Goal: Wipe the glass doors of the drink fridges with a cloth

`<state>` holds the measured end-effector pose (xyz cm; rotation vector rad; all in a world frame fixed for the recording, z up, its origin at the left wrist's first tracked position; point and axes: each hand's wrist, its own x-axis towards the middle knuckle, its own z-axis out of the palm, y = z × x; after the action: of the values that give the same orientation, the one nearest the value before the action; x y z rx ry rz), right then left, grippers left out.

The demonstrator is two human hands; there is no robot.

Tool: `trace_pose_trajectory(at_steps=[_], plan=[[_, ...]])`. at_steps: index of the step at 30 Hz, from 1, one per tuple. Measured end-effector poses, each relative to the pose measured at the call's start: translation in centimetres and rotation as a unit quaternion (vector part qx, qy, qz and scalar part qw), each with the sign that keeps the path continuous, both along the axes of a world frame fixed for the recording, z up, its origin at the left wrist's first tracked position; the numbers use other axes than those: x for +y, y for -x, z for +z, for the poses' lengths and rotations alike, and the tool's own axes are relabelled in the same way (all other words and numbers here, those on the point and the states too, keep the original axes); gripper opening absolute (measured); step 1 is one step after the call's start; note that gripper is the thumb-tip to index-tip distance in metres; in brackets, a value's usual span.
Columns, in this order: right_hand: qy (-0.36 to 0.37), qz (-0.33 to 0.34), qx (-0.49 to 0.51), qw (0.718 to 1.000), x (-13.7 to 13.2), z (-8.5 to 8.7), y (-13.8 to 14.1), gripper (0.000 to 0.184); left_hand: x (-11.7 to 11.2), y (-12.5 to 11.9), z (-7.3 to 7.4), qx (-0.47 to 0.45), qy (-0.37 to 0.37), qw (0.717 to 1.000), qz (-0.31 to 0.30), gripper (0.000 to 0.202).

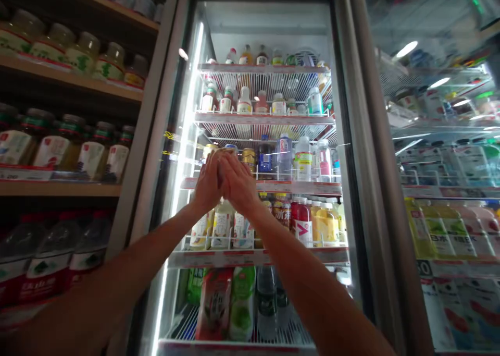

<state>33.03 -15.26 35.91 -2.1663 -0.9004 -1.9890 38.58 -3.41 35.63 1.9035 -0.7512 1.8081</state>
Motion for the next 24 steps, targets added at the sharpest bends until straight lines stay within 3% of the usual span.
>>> trace_pose_trajectory(at_steps=[3, 6, 10, 13, 16, 21, 24], plan=[[-0.012, -0.047, 0.057, 0.997, 3.0, 1.4, -0.8, 0.047, 2.2, -0.3, -1.0, 0.024, 0.035, 0.998, 0.042, 0.070], [-0.033, -0.099, 0.043, 0.994, 4.8, 1.8, -2.0, 0.049, 4.7, -0.9, -2.1, 0.002, -0.020, 0.998, 0.067, 0.085], [0.023, -0.134, 0.006, 0.991, 3.8, 2.3, -2.7, 0.054, 6.5, -1.6, -2.9, -0.035, -0.065, 0.991, 0.108, 0.091], [0.018, -0.169, -0.010, 0.985, -0.7, 3.2, -2.0, 0.049, 6.5, -1.6, -2.9, -0.038, -0.057, 0.990, 0.121, 0.084], [-0.067, -0.207, -0.027, 0.976, -7.8, 3.6, -0.6, 0.048, 6.2, -1.3, -2.9, -0.029, -0.054, 0.990, 0.127, 0.081], [-0.189, -0.232, -0.106, 0.948, -19.7, 1.8, 1.6, 0.045, 6.0, -0.9, -2.9, -0.019, -0.047, 0.990, 0.130, 0.076], [-0.234, -0.230, -0.147, 0.933, -23.4, 0.9, 1.8, 0.046, 6.0, -0.9, -2.9, -0.025, -0.040, 0.990, 0.130, 0.074]])
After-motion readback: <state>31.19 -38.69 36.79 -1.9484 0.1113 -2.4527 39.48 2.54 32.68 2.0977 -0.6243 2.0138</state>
